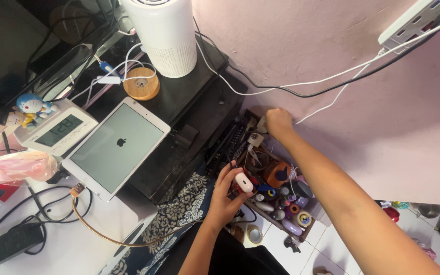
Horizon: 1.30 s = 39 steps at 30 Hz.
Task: The person retrieves a tablet from a shelf and places it on a white speaker unit. They then pick up a gold braided charging cable and a white power adapter, connect the cable to the tablet, and plug the adapter into a wall socket. Finally, they pick up a small white charging case and connect a cable to it.
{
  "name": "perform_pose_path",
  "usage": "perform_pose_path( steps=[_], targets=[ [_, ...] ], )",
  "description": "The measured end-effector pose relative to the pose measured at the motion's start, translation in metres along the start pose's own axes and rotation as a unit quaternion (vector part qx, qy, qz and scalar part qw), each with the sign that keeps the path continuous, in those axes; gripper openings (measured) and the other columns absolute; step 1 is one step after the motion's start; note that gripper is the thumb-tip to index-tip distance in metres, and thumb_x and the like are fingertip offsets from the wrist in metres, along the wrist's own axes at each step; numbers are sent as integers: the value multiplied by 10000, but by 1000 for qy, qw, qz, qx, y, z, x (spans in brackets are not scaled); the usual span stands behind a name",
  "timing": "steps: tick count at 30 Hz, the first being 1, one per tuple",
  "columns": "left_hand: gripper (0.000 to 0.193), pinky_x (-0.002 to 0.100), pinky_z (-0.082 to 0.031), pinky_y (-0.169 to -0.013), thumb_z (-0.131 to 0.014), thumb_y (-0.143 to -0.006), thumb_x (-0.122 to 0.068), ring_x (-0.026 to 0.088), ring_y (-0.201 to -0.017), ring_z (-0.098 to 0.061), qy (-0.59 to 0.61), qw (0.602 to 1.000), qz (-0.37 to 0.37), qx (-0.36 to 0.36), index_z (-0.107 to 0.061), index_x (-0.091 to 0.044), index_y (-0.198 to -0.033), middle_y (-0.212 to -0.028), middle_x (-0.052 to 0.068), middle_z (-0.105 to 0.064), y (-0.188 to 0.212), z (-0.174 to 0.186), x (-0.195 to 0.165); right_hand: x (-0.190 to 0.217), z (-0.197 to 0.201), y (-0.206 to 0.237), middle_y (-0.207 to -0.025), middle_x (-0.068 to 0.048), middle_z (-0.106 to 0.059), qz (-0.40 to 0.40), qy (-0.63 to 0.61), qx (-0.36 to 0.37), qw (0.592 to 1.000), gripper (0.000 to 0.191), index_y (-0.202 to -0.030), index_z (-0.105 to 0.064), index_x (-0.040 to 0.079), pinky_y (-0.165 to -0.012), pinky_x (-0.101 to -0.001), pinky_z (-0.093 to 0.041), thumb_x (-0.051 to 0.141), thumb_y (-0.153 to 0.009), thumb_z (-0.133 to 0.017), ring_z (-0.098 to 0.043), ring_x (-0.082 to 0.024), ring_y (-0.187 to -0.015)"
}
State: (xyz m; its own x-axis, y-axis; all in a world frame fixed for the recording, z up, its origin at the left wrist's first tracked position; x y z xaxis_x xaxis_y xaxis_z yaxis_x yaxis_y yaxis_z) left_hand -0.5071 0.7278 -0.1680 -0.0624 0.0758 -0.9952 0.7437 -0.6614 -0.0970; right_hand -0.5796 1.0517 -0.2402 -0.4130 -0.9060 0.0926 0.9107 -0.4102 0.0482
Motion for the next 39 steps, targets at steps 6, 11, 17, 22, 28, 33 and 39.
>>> perform_pose_path(
  steps=[6,11,17,22,28,33,39],
  targets=[
    [662,349,-536,-1015,-860,-773,-32,261,-1356,-559,-20,1000,-16,-8,-592,-74,-1378,-1594,155,-419,3,1,-1,0,-6,-2,-841,-208,-738,11,16,0,1000,261,-807,-785,38,-764,-467,-586,279,-746,-866,-734,-381,-847],
    [664,340,-538,-1009,-859,-777,-40,253,-1347,-566,-7,1000,-7,-8,-586,-87,-1380,-1594,147,-416,4,1,0,-4,-11,-4,-829,-211,-733,31,27,-5,999,280,-793,-781,25,-753,-467,-589,282,-733,-874,-736,-383,-843],
    [665,342,-533,-1017,-859,-784,-41,255,-1347,-565,-11,1000,8,-10,-586,-96,-1388,-1600,143,-408,5,5,1,-5,-14,-3,-783,-197,-734,46,30,-28,998,251,-767,-786,50,-718,-477,-585,282,-711,-863,-731,-382,-796],
    [680,355,-525,-1048,-852,-777,-25,272,-1396,-534,-3,1000,-8,-11,-583,-85,-1398,-1607,154,-404,5,2,-1,-4,-21,3,-767,-206,-723,67,42,-43,996,234,-743,-752,39,-683,-476,-588,258,-729,-834,-729,-378,-758],
    [677,357,-535,-1046,-855,-776,-34,274,-1410,-513,-2,1000,3,-4,-579,-87,-1392,-1608,158,-393,3,1,-2,1,-18,10,-806,-215,-718,89,16,-113,989,159,-761,-707,23,-683,-478,-586,157,-726,-786,-723,-385,-764],
    [674,360,-530,-1048,-851,-782,-36,271,-1393,-533,1,1000,13,-3,-576,-87,-1396,-1611,154,-391,2,0,0,-6,-19,3,-780,-224,-714,101,9,-67,993,218,-741,-726,19,-709,-491,-578,216,-728,-817,-720,-395,-771],
    [681,366,-522,-1066,-839,-783,-26,274,-1389,-539,23,1000,11,5,-566,-81,-1404,-1622,150,-377,0,-4,2,-10,-21,-5,-765,-215,-721,97,31,-31,994,249,-730,-764,41,-744,-479,-582,279,-756,-831,-728,-383,-782]
  ],
)
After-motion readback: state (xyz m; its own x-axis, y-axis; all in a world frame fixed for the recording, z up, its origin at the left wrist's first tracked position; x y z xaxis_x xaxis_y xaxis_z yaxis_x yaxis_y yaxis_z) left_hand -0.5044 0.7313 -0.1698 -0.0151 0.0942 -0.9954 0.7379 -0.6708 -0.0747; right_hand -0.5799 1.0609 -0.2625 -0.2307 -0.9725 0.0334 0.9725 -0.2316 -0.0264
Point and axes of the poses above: each hand's wrist, its own y-axis away from the middle knuckle, its own z-axis out of the back of the hand, x = y × z, the point moved 6 cm from there along -y, towards the middle knuckle
